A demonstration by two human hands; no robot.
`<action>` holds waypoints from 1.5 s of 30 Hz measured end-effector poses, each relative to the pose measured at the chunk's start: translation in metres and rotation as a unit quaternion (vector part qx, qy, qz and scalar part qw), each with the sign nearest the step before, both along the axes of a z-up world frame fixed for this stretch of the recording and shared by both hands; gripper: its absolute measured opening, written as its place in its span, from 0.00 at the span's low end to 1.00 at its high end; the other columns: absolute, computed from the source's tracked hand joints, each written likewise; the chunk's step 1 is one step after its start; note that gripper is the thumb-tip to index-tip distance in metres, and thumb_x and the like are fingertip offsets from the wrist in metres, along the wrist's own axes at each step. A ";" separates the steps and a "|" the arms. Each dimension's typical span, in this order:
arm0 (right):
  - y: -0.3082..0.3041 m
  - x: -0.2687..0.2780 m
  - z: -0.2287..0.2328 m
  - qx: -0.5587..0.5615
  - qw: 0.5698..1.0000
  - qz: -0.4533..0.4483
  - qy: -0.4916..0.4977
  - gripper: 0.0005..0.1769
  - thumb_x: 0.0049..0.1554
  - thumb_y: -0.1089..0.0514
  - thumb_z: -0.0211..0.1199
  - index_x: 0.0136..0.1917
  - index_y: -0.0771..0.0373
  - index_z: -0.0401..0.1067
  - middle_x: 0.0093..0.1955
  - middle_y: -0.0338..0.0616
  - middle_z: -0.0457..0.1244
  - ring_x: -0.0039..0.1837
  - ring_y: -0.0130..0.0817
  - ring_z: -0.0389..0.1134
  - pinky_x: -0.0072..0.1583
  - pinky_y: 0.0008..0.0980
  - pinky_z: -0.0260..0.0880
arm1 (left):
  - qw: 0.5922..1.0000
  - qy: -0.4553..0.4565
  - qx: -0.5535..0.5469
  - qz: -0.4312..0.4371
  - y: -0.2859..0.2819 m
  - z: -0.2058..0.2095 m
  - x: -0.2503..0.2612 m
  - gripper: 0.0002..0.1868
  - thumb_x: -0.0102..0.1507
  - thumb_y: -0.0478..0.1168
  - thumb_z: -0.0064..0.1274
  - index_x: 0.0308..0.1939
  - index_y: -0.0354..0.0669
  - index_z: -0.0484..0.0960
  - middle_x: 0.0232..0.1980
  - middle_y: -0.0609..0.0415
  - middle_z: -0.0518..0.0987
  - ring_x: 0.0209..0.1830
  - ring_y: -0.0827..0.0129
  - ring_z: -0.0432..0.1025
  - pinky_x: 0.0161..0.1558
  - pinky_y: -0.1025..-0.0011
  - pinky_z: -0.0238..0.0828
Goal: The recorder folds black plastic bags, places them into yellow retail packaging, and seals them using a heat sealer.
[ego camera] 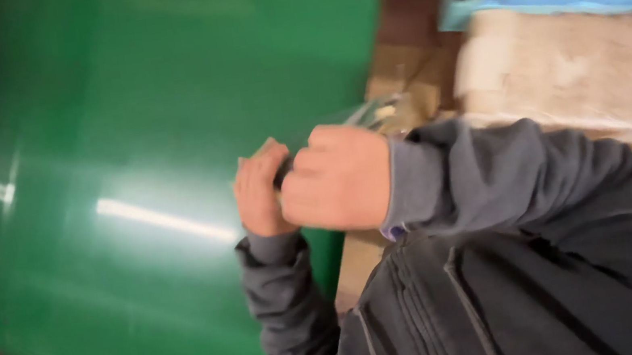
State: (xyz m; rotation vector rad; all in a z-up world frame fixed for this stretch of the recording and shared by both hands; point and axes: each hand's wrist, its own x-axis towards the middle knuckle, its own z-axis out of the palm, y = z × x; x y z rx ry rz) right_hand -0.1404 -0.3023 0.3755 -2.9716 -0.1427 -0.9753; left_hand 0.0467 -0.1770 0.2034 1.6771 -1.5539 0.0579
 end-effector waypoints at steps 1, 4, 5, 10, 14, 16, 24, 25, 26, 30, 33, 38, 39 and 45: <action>0.001 -0.021 0.001 -0.002 1.000 -0.030 0.000 0.04 0.47 0.55 0.63 0.37 0.52 0.69 0.37 0.34 0.60 0.42 0.33 0.65 0.43 0.34 0.63 | 1.000 0.000 -0.002 -0.030 -0.011 0.002 -0.017 0.37 0.61 0.50 0.64 0.70 0.44 0.68 0.70 0.48 0.75 0.69 0.49 0.71 0.69 0.49 0.61; 0.003 -0.072 0.009 -0.046 0.996 -0.054 -0.055 0.08 0.46 0.57 0.62 0.41 0.57 0.70 0.41 0.36 0.60 0.43 0.33 0.64 0.44 0.32 0.63 | 0.967 0.196 0.025 -0.161 -0.039 0.004 -0.063 0.18 0.67 0.39 0.56 0.61 0.43 0.79 0.61 0.50 0.83 0.59 0.58 0.80 0.62 0.66 0.77; -0.001 -0.092 0.015 -0.023 0.993 -0.055 -0.100 0.08 0.47 0.59 0.63 0.43 0.58 0.71 0.44 0.38 0.63 0.47 0.35 0.67 0.49 0.32 0.67 | 0.956 0.232 0.015 -0.180 -0.050 0.001 -0.083 0.17 0.64 0.36 0.55 0.58 0.39 0.79 0.59 0.48 0.82 0.57 0.59 0.79 0.61 0.66 0.76; -0.030 -0.228 -0.100 0.154 0.911 -0.301 -0.234 0.15 0.54 0.64 0.60 0.56 0.66 0.68 0.54 0.50 0.63 0.56 0.42 0.66 0.59 0.34 0.69 | 0.913 0.341 0.041 -0.220 -0.106 -0.078 -0.175 0.17 0.60 0.31 0.58 0.53 0.33 0.80 0.53 0.47 0.81 0.51 0.66 0.76 0.55 0.68 0.74; -0.084 -0.346 -0.300 0.627 0.641 -0.288 -0.336 0.16 0.71 0.59 0.51 0.70 0.66 0.63 0.57 0.35 0.62 0.57 0.23 0.61 0.58 0.25 0.63 | 0.811 0.522 0.099 -0.246 -0.167 -0.117 -0.271 0.13 0.67 0.34 0.54 0.56 0.34 0.79 0.52 0.52 0.82 0.50 0.71 0.75 0.54 0.72 0.72; -0.099 -0.387 -0.373 0.726 0.527 -0.303 -0.321 0.16 0.71 0.57 0.51 0.68 0.63 0.68 0.50 0.29 0.62 0.47 0.17 0.58 0.49 0.22 0.61 | 0.767 0.582 0.123 -0.239 -0.202 -0.160 -0.316 0.13 0.68 0.36 0.52 0.56 0.35 0.79 0.51 0.55 0.82 0.48 0.74 0.74 0.53 0.74 0.72; -0.184 -0.482 -0.469 0.735 0.525 -0.306 -0.301 0.06 0.69 0.62 0.56 0.52 0.66 0.71 0.39 0.30 0.62 0.41 0.17 0.58 0.43 0.22 0.59 | 0.842 0.504 0.183 -0.058 -0.300 -0.321 -0.409 0.18 0.74 0.45 0.51 0.40 0.32 0.81 0.33 0.59 0.75 0.33 0.77 0.63 0.35 0.72 0.63; -0.191 -0.489 -0.473 0.741 0.520 -0.302 -0.298 0.06 0.69 0.62 0.56 0.52 0.66 0.71 0.39 0.30 0.62 0.41 0.17 0.58 0.43 0.22 0.59 | 0.843 0.502 0.187 -0.050 -0.308 -0.320 -0.412 0.18 0.74 0.45 0.51 0.40 0.32 0.81 0.33 0.59 0.75 0.33 0.77 0.63 0.35 0.72 0.63; -0.197 -0.494 -0.476 0.726 0.529 -0.321 -0.300 0.04 0.68 0.63 0.57 0.50 0.66 0.70 0.39 0.30 0.61 0.41 0.17 0.58 0.43 0.22 0.60 | 0.841 0.509 0.179 -0.045 -0.314 -0.317 -0.413 0.17 0.72 0.45 0.52 0.41 0.33 0.81 0.34 0.59 0.76 0.34 0.78 0.64 0.36 0.73 0.65; -0.218 -0.524 -0.490 0.660 0.536 -0.433 -0.299 0.06 0.63 0.64 0.66 0.47 0.66 0.69 0.37 0.31 0.60 0.40 0.17 0.56 0.41 0.23 0.58 | 0.890 0.407 0.204 0.033 -0.340 -0.332 -0.387 0.16 0.67 0.46 0.56 0.41 0.34 0.83 0.34 0.56 0.80 0.32 0.77 0.69 0.37 0.73 0.68; -0.232 -0.562 -0.502 0.628 0.538 -0.452 -0.334 0.06 0.67 0.65 0.64 0.50 0.66 0.68 0.41 0.34 0.62 0.43 0.18 0.59 0.45 0.23 0.61 | 0.909 0.341 0.219 0.093 -0.357 -0.342 -0.369 0.17 0.65 0.49 0.59 0.38 0.34 0.83 0.33 0.49 0.82 0.31 0.72 0.72 0.37 0.69 0.71; -0.244 -0.580 -0.498 0.596 0.544 -0.464 -0.365 0.08 0.68 0.66 0.62 0.57 0.67 0.65 0.48 0.38 0.66 0.49 0.21 0.65 0.51 0.24 0.67 | 0.928 0.256 0.218 0.162 -0.395 -0.335 -0.359 0.19 0.62 0.53 0.59 0.37 0.38 0.83 0.34 0.46 0.83 0.33 0.61 0.78 0.39 0.63 0.75; -0.246 -0.580 -0.494 0.591 0.544 -0.468 -0.368 0.09 0.68 0.66 0.61 0.59 0.67 0.64 0.50 0.40 0.67 0.50 0.23 0.67 0.53 0.25 0.68 | 0.930 0.215 0.233 0.184 -0.401 -0.330 -0.358 0.20 0.62 0.55 0.58 0.38 0.40 0.83 0.35 0.47 0.84 0.34 0.58 0.80 0.41 0.62 0.76; -0.258 -0.572 -0.457 0.565 0.547 -0.529 -0.319 0.14 0.67 0.66 0.63 0.63 0.67 0.63 0.49 0.44 0.67 0.48 0.26 0.67 0.50 0.27 0.67 | 0.901 0.178 0.309 0.244 -0.423 -0.288 -0.369 0.19 0.64 0.57 0.52 0.44 0.48 0.84 0.39 0.51 0.86 0.41 0.51 0.80 0.46 0.57 0.76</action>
